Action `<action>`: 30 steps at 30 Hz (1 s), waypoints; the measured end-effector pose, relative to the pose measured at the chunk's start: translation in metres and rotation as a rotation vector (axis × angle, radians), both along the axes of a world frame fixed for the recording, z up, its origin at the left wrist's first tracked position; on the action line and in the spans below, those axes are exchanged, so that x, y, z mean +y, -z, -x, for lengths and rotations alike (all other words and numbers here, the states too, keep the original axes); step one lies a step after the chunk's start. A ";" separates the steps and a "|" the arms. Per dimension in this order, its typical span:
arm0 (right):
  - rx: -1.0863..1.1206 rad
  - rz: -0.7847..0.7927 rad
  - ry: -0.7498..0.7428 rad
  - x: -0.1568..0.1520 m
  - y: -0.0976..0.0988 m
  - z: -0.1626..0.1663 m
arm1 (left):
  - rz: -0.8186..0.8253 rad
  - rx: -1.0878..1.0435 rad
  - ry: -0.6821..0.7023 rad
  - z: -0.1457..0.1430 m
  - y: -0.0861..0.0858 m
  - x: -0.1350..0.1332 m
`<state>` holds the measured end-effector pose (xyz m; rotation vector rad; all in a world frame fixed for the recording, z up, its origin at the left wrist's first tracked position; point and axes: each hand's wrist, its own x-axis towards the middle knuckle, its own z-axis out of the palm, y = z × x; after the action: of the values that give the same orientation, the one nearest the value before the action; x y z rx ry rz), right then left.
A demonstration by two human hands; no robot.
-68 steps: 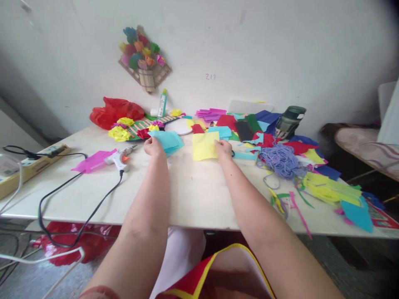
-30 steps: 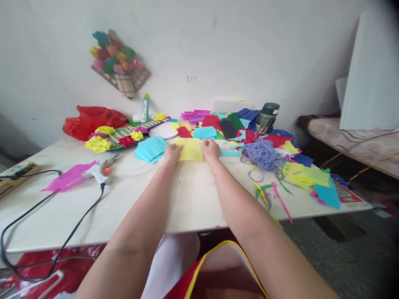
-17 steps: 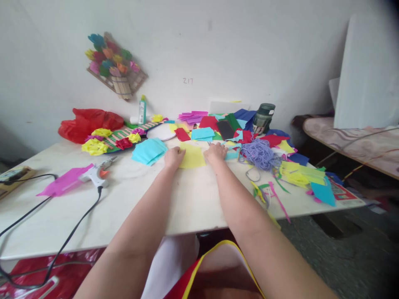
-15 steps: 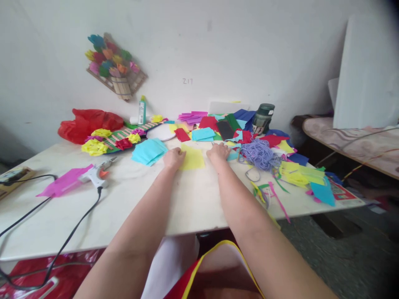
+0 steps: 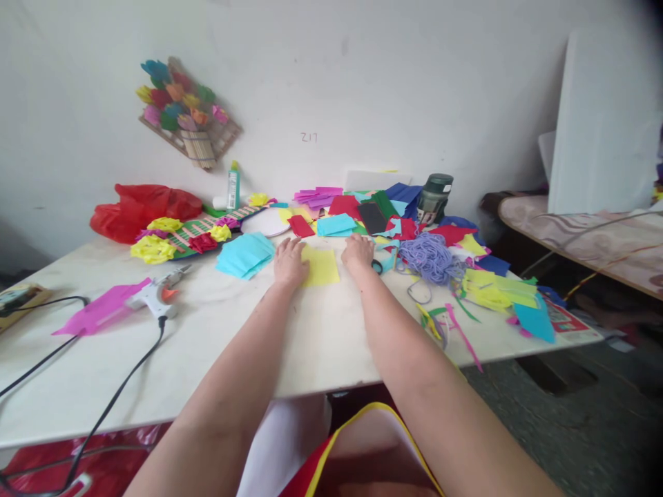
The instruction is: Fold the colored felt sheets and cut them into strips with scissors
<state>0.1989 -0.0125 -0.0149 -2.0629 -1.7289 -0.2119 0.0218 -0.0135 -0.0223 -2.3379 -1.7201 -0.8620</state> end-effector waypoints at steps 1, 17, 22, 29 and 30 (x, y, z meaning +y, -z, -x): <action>-0.010 0.002 -0.024 0.001 0.000 0.002 | -0.018 0.041 0.041 -0.002 -0.001 -0.001; 0.006 0.208 -0.047 0.019 -0.008 0.024 | -0.075 0.324 0.257 -0.013 -0.004 -0.006; -0.037 0.212 -0.050 0.035 -0.001 0.021 | 0.241 0.280 0.166 -0.014 0.008 0.000; -0.115 0.214 -0.163 0.053 0.001 0.014 | 0.298 0.207 0.176 -0.015 0.009 -0.001; -0.123 0.218 -0.175 0.054 0.001 0.014 | 0.304 0.197 0.179 -0.015 0.008 -0.001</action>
<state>0.1851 0.0415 -0.0158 -2.0696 -2.0769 -0.1017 0.0372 -0.0146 -0.0304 -2.6974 -1.6809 -0.3924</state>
